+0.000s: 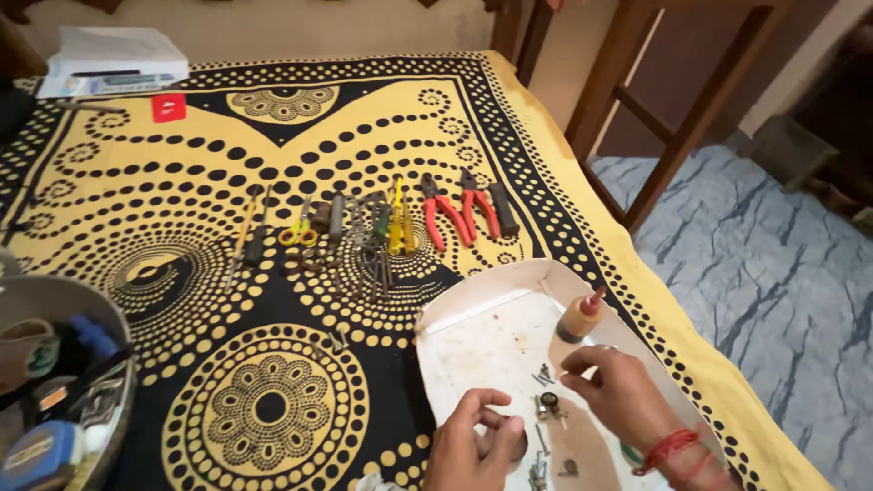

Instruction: The person sits on a bed and repeatedly picks up small metal pieces, aligns them, and places them into a small container. They handle the parts one at a time, occasionally adjusting their position and the container.

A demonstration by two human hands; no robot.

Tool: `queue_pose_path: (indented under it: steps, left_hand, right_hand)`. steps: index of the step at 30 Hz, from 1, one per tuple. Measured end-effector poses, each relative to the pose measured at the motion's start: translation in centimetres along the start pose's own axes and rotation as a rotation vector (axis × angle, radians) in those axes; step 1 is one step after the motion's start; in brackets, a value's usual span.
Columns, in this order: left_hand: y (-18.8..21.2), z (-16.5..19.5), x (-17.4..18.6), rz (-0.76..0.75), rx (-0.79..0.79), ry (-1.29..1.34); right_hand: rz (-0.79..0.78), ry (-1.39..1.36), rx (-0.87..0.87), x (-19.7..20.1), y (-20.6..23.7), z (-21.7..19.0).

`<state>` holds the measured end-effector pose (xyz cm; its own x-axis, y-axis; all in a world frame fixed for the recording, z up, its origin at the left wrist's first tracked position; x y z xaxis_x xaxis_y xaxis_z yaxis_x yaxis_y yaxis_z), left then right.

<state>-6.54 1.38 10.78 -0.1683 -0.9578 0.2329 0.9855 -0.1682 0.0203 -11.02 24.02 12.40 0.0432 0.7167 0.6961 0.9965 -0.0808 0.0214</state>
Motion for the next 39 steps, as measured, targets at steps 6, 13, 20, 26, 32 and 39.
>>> queue_pose_path:
  steps: [6, 13, 20, 26, 32, 39]
  left_hand:
    - [-1.1, -4.5, -0.7, -0.025, 0.195, -0.125]
    - [-1.6, -5.7, -0.4, -0.019, 0.199, -0.103]
    - [-1.7, -4.1, 1.0, 0.040, 0.119, -0.106]
    - [-1.5, -3.8, 1.3, 0.030, 0.147, -0.087]
    - [-1.5, -3.9, 1.4, 0.024, 0.169, -0.089]
    - [-1.3, -3.4, 1.7, 0.021, 0.169, -0.089]
  right_hand:
    - [-0.147, 0.073, -0.001, -3.6, -0.4, 0.5]
    - [-0.205, 0.177, -0.197, -6.0, 0.0, 1.4]
    - [-0.165, 0.193, -0.122, -6.8, 0.1, 0.5]
    - [-0.120, 0.159, -0.077, -7.1, 0.1, -0.1]
    - [-0.165, 0.132, -0.155, -7.7, -0.1, 1.4]
    - [-0.058, -0.001, 0.029, -6.2, -1.1, 1.1]
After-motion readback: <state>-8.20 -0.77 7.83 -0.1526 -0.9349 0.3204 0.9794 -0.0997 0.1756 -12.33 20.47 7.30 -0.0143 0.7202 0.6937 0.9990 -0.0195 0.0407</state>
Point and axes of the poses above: each hand's wrist, its own y-axis away from the middle knuckle, its own x-axis out of the back of the hand, z = x × y, the point moved 8 cm from there along -y, towards the middle knuckle, and after that the axes turned 10 degrees about -y, right-handed, at the moved point
